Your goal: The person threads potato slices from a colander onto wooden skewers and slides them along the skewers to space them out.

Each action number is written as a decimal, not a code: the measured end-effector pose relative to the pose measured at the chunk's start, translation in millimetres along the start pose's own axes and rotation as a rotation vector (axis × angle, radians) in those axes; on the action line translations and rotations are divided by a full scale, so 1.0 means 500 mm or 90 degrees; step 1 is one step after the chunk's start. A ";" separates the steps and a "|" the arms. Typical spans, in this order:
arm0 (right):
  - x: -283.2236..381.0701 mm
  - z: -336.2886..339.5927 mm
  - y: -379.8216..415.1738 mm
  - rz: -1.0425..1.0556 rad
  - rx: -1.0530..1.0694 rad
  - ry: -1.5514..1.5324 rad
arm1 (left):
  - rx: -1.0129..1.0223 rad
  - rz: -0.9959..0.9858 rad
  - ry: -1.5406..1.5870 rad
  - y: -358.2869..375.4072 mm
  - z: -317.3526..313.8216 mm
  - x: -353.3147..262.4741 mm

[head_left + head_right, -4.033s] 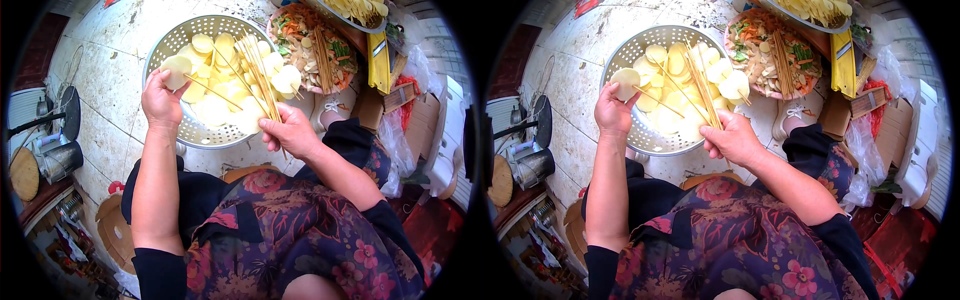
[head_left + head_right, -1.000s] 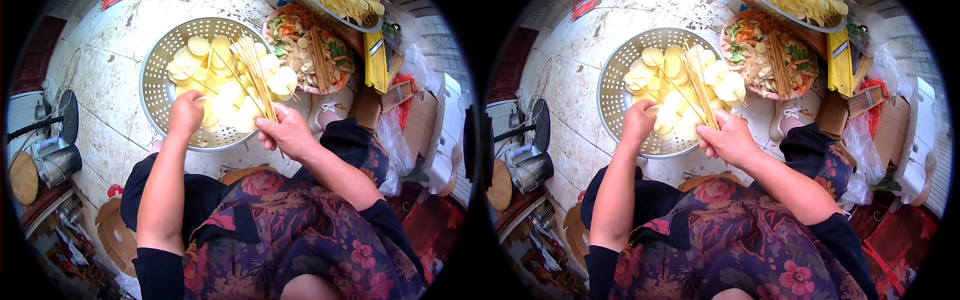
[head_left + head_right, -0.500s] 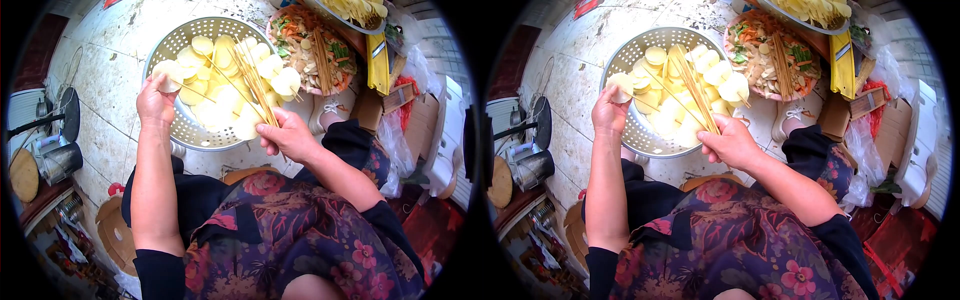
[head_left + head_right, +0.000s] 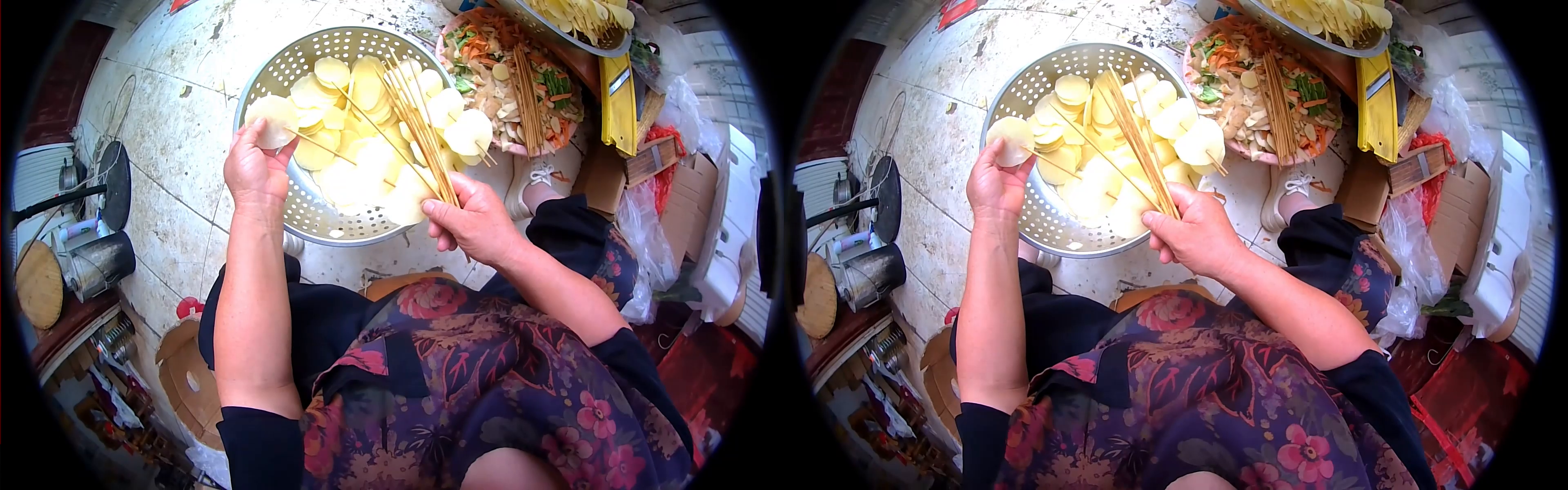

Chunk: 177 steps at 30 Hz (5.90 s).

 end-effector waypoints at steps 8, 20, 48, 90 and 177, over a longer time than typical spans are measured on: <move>-0.003 0.003 -0.003 0.014 -0.016 0.029 | -0.050 0.030 -0.009 0.023 -0.014 0.024; 0.003 -0.001 0.000 0.011 -0.006 0.052 | -0.059 0.004 -0.078 0.032 -0.025 0.021; 0.000 0.014 -0.002 0.004 -0.029 -0.065 | 0.160 0.226 -0.200 0.083 -0.074 0.051; 0.025 0.037 0.016 -0.021 -0.012 -0.084 | 0.038 0.072 -0.165 0.019 -0.049 0.053; 0.040 0.079 0.003 0.094 -0.122 -0.150 | 0.072 0.091 -0.233 0.057 -0.078 0.020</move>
Point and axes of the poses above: each hand's wrist, its own y-axis away from the middle knuckle, its own z-axis out of the back of the hand, x = y × z, the point moved 2 cm from there along -y, towards the middle knuckle, and after that the axes turned 3 degrees about z, right-handed, at the moved point
